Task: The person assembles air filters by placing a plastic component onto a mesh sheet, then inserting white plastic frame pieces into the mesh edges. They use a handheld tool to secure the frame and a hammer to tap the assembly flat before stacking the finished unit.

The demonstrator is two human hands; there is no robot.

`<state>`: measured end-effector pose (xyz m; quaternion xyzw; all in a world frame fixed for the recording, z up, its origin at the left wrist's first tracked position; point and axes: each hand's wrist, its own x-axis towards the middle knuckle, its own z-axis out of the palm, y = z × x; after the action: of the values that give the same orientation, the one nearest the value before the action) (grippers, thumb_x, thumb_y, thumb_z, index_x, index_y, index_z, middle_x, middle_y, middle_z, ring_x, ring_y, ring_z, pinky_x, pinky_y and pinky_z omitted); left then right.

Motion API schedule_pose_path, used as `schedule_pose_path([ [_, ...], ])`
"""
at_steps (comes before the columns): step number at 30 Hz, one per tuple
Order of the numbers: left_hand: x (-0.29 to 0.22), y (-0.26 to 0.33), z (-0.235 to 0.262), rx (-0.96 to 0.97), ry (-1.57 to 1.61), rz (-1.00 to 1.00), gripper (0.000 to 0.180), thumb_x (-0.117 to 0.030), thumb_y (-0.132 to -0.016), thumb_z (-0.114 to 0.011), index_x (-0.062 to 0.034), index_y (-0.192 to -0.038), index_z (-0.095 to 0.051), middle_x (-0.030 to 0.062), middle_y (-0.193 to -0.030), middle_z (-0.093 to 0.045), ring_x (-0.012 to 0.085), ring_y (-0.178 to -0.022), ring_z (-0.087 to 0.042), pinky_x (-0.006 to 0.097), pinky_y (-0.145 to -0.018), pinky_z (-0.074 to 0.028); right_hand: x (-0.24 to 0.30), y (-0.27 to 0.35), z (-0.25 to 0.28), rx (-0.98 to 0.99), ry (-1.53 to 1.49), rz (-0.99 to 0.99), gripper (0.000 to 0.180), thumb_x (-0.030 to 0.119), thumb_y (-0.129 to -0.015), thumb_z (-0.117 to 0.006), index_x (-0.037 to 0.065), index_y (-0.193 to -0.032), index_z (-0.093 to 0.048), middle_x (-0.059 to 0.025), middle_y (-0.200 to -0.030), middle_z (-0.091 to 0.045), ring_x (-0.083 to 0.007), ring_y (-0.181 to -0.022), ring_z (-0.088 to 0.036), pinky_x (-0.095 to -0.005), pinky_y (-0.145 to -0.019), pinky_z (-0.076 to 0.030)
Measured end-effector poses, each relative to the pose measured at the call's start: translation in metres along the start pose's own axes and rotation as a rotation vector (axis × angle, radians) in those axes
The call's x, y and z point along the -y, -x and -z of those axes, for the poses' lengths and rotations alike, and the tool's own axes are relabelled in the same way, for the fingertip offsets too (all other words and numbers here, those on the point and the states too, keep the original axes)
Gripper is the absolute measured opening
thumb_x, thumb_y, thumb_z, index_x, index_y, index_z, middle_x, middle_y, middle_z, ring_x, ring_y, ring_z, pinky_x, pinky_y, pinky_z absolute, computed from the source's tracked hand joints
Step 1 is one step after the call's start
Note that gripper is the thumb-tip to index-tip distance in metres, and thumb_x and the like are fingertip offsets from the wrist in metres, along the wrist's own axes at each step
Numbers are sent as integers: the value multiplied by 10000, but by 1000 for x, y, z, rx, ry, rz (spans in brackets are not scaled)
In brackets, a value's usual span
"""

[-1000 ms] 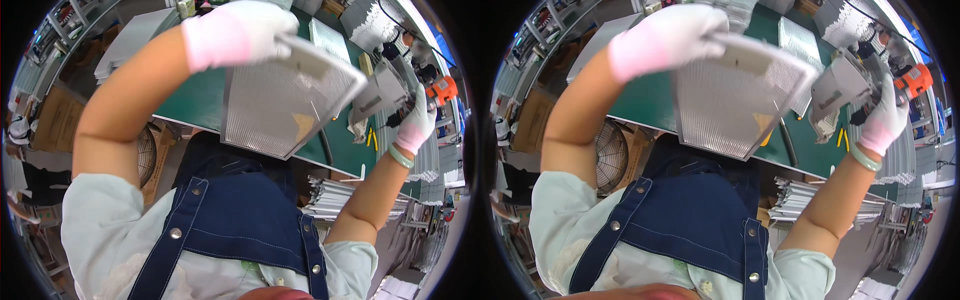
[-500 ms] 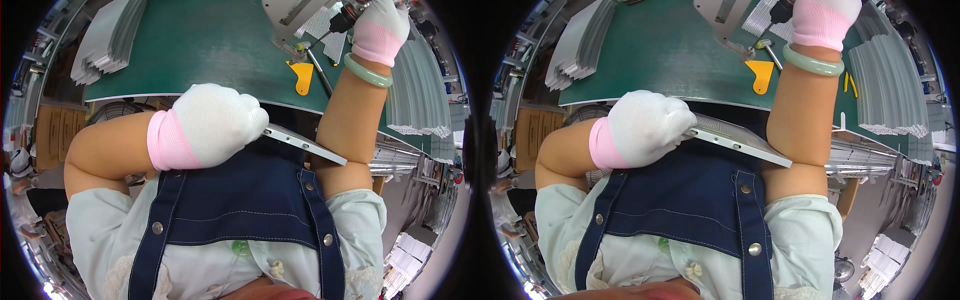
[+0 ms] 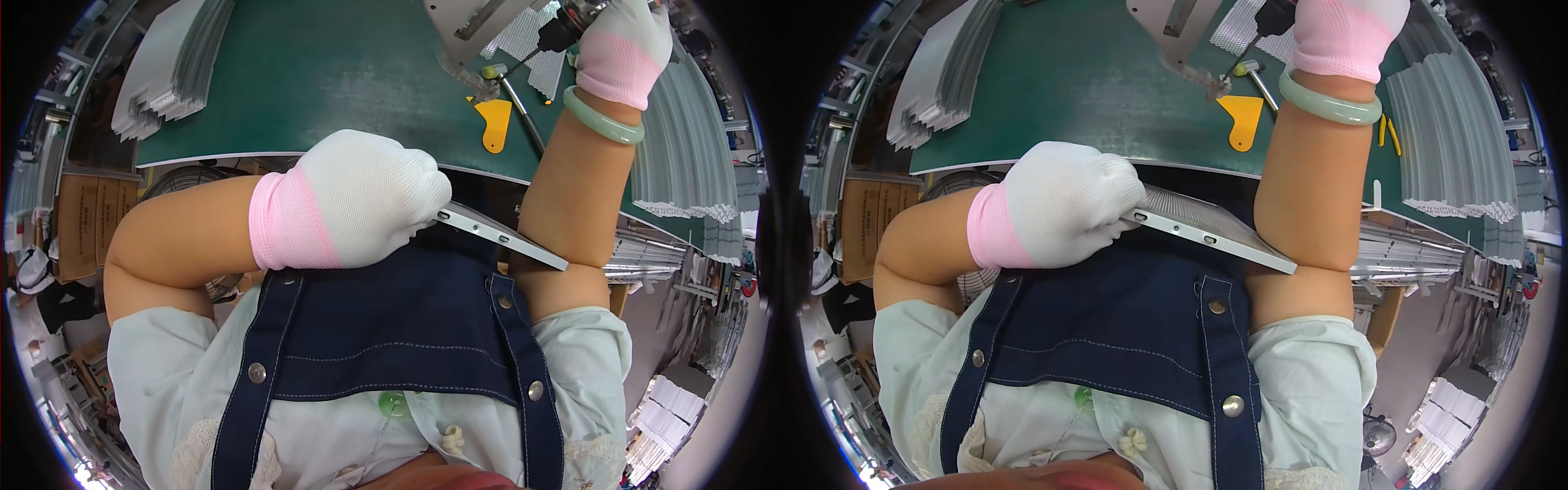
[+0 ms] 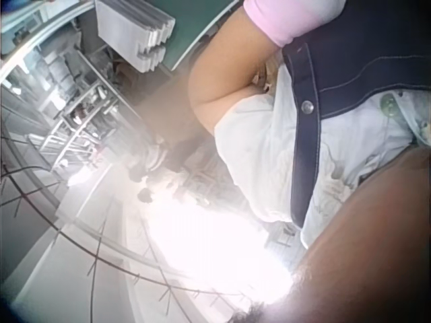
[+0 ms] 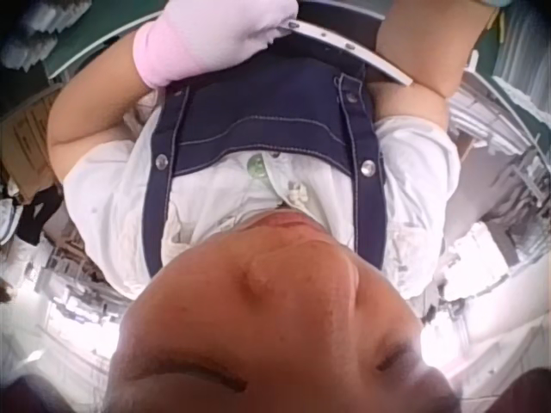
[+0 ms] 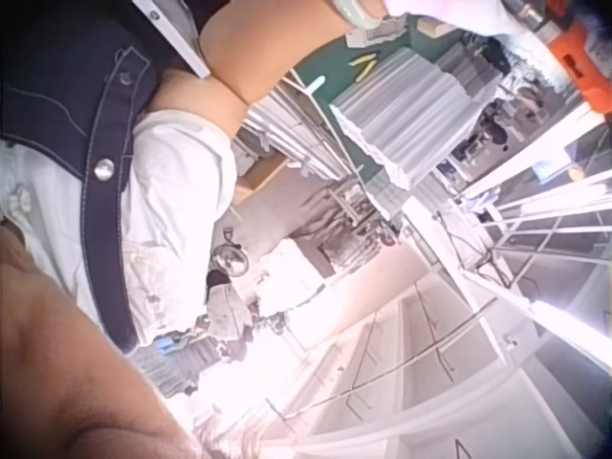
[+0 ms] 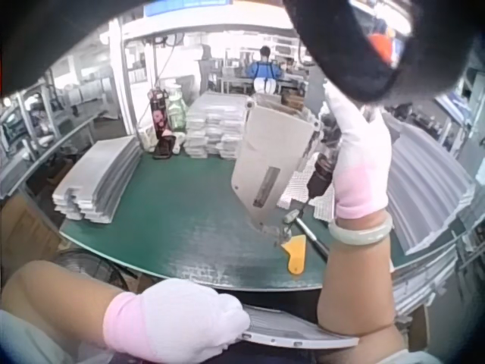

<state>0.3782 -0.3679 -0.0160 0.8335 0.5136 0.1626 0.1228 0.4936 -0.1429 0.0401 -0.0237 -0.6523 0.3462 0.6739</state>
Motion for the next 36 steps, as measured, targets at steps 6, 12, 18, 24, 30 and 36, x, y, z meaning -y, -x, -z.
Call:
schedule_pose_path([
  [6, 4, -4, -1, 7, 14, 7, 168, -106, -725, -722, -89, -861, -625, 86, -778, -604, 316, -733, -629, 406, -629, -502, 11, 6, 6, 54, -157, -150, 233, 132, -907, -662, 7, -1103, -658, -17, -1011, -658, -85, -889, -572, -243, -819, -450],
  [12, -1, -10, 0, 12, 32, 61, 172, -94, -709, -717, -91, -857, -629, 88, -773, -607, 314, -719, -633, 407, -625, -505, 8, 8, -9, -1, -146, -130, 245, 131, -909, -660, 4, -1118, -655, -19, -1039, -656, -96, -903, -573, -246, -831, -447],
  [18, -10, -11, -5, -3, -45, 59, 161, -91, -682, -720, -101, -826, -647, 91, -758, -626, 313, -698, -642, 418, -608, -508, 2, 1, -7, -59, -127, -166, 275, 117, -915, -645, -1, -1163, -641, -15, -1078, -657, -93, -938, -570, -252, -863, -437],
  [24, -11, -17, 8, 13, -41, 45, 114, -112, -710, -722, -109, -804, -658, 96, -742, -626, 313, -685, -642, 407, -608, -507, 5, -3, 9, 22, -170, -138, 257, 124, -916, -638, 6, -1144, -654, -6, -1070, -656, -90, -940, -573, -243, -838, -444],
  [30, 31, -53, 25, -97, -98, 72, 166, -192, -810, -693, -47, -888, -676, 131, -783, -641, 322, -765, -642, 412, -692, -505, 49, -37, 31, 71, -215, -211, 246, 135, -916, -634, 11, -1128, -654, -13, -1060, -654, -98, -932, -583, -250, -809, -462],
  [36, 46, -81, 25, 0, -67, 152, 207, -263, -874, -642, -61, -886, -687, 131, -768, -647, 323, -781, -660, 426, -734, -518, 42, -79, 70, 157, -166, -229, 243, 140, -915, -631, 11, -1120, -654, -19, -1041, -656, -109, -912, -593, -261, -790, -475],
])
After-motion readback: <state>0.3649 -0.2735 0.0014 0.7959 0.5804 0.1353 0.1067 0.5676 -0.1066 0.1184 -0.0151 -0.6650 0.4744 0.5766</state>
